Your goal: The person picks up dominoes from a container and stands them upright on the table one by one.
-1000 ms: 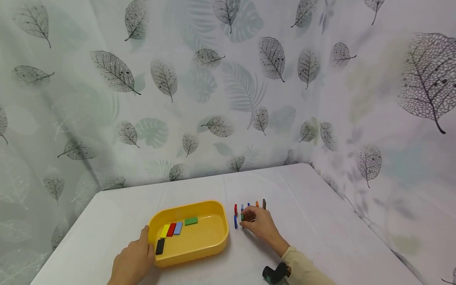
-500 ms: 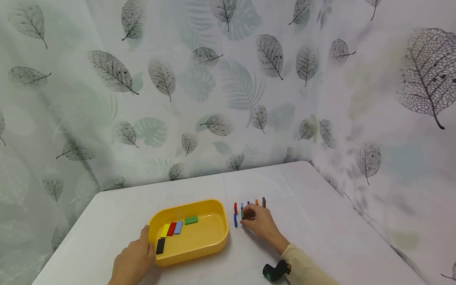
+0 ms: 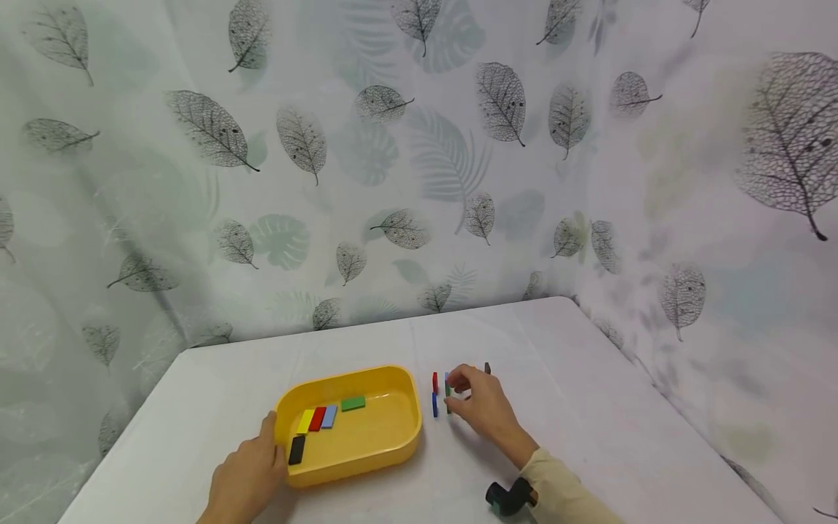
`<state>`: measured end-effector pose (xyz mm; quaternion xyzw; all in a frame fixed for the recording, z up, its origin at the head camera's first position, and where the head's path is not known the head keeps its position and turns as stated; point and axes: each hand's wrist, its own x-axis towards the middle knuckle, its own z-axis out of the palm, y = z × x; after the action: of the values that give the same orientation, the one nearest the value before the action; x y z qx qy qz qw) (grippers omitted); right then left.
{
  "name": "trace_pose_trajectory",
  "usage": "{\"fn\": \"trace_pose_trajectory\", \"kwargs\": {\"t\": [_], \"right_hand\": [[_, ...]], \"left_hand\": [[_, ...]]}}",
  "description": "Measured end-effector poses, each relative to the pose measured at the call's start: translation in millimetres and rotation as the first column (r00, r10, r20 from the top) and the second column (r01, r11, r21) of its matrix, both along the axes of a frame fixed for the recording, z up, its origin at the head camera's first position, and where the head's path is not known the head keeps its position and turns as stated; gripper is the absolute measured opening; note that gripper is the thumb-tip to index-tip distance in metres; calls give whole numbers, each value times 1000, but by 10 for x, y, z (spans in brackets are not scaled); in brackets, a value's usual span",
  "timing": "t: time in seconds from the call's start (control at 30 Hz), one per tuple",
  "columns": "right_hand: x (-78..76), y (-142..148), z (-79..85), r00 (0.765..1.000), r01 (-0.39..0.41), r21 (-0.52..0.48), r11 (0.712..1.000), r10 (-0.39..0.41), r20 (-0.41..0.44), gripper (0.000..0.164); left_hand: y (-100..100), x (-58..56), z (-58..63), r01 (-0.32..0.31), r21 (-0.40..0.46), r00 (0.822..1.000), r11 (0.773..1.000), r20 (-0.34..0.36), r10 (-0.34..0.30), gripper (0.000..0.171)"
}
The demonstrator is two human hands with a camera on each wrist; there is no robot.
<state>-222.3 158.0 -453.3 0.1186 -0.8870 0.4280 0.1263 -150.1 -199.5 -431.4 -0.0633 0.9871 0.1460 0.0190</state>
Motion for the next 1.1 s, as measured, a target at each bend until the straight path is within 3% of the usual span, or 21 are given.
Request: {"fn": "trace_pose_trajectory", "kwargs": {"t": [0.2, 0.43, 0.53, 0.7, 1.1], "right_hand": [[29, -129, 196, 994, 7, 24, 1000, -4, -107, 28], [30, -554, 372, 953, -212, 68, 975, 222, -207, 26], [10, -745, 404, 935, -299, 89, 950, 310, -174, 24], [-52, -1007, 407, 919, -379, 81, 922, 385, -84, 23], [-220, -1376, 315, 923, -383, 150, 912, 382, 32, 20]], "left_hand": [[2, -12, 20, 4, 2, 1000, 1000, 2, -4, 62], [-4, -25, 25, -7, 5, 1000, 1000, 6, 7, 63], [11, -24, 14, -14, 15, 1000, 1000, 16, 14, 63], [33, -7, 6, -22, 22, 1000, 1000, 20, 22, 64], [27, 0, 2, -19, 8, 1000, 1000, 6, 19, 64]]}}
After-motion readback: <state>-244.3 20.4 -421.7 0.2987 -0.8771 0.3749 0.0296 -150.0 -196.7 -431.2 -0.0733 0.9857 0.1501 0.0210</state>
